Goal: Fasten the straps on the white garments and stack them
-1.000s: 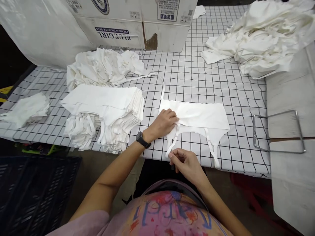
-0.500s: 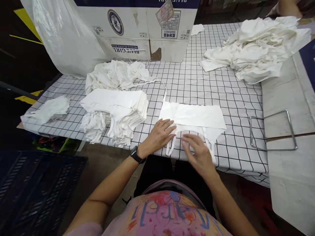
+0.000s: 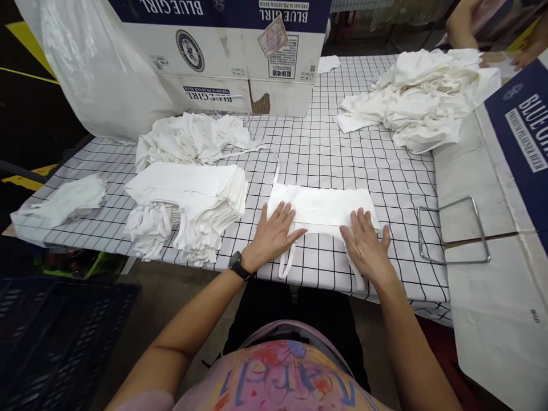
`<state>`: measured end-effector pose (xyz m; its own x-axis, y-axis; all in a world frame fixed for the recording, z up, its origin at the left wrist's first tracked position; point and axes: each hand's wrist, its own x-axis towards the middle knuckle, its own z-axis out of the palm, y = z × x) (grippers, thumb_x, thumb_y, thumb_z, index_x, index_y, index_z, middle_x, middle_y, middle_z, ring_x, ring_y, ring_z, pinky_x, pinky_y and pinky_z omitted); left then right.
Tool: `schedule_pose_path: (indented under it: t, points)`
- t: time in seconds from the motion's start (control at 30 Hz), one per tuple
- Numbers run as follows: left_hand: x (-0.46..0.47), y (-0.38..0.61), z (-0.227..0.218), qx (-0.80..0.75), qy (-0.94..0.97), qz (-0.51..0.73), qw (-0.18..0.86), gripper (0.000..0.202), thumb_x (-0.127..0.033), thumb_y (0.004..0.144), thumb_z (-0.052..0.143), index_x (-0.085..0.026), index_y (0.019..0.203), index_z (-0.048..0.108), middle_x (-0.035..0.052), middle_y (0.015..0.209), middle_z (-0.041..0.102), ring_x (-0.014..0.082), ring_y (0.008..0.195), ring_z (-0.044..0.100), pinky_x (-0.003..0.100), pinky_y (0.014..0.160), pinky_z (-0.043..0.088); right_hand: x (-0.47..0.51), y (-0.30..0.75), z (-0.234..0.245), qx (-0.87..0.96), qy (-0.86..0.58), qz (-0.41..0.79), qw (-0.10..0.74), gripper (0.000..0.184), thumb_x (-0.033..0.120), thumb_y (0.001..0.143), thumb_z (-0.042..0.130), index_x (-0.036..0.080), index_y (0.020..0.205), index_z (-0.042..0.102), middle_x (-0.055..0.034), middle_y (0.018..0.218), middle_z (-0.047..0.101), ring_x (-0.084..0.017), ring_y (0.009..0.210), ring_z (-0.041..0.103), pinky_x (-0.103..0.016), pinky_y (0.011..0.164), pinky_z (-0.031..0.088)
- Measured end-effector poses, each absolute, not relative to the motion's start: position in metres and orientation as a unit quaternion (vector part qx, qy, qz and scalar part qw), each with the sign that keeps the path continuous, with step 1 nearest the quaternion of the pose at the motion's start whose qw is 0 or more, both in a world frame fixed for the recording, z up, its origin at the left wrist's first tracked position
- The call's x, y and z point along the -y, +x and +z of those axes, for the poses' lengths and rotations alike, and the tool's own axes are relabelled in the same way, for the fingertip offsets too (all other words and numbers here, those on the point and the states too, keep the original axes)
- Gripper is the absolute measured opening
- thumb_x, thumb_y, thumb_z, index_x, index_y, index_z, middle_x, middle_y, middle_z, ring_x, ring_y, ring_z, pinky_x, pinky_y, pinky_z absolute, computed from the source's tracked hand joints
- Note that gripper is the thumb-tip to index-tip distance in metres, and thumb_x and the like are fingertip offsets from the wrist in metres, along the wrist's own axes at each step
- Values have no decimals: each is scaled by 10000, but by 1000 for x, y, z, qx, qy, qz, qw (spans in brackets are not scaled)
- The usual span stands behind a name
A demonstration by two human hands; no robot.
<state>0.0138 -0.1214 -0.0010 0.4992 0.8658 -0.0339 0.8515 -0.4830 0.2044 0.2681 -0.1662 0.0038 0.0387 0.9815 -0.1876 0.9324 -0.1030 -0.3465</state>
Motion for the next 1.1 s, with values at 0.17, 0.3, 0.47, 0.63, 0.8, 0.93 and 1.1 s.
schedule_pose_path:
  t: [0.17,0.3,0.47,0.63,0.8,0.93,1.1]
  points:
    - [73,11,-4,-510,852,48,109,609,-620,1051,367,-370,1606,374,9,1715,300,323,1614,222,728,1292,88,153,263,-8,734,-646,197,70,764,652,1066,153,225,1699,163,-61,1756,111,-280,1630,71,-658,1277,11]
    - [55,0,-10,-608,787,63,84,648,-584,1057,340,-255,1613,385,106,1696,341,416,1591,247,782,1250,98,156,266,-18,734,-647,191,84,724,632,1075,187,269,1699,147,-55,1753,142,-294,1627,92,-694,1264,40]
    - [56,14,-12,-512,848,118,78,570,-493,1088,305,-305,1625,343,49,1733,271,311,1638,120,653,1318,67,136,248,-2,731,-650,189,87,745,598,1085,124,183,1703,101,-77,1762,63,-252,1631,13,-611,1288,-33]
    - [54,27,-23,-425,890,85,143,621,-576,1070,346,-392,1652,233,-11,1750,211,253,1639,130,606,1332,81,103,229,-4,748,-634,194,15,773,584,1082,144,117,1697,103,-96,1759,1,-230,1630,-9,-548,1303,-19]
    - [55,12,-27,-493,854,84,145,735,-678,1023,373,-354,1664,217,20,1761,148,286,1644,75,638,1318,30,95,274,-11,693,-701,166,15,792,607,1069,147,133,1701,89,-124,1755,-42,-275,1629,-25,-598,1292,41]
    - [60,2,-20,-532,829,77,154,703,-649,1036,363,-375,1663,202,12,1763,133,287,1645,65,663,1302,-10,94,305,-15,668,-727,157,27,764,585,1066,149,159,1700,116,-116,1767,-6,-287,1632,-21,-635,1279,22]
    - [65,-7,-18,-563,809,70,154,651,-562,1065,342,-326,1661,230,50,1766,133,307,1643,83,667,1296,1,95,316,-25,665,-723,166,88,739,551,1062,213,173,1694,144,-135,1772,7,-309,1635,9,-662,1269,50]
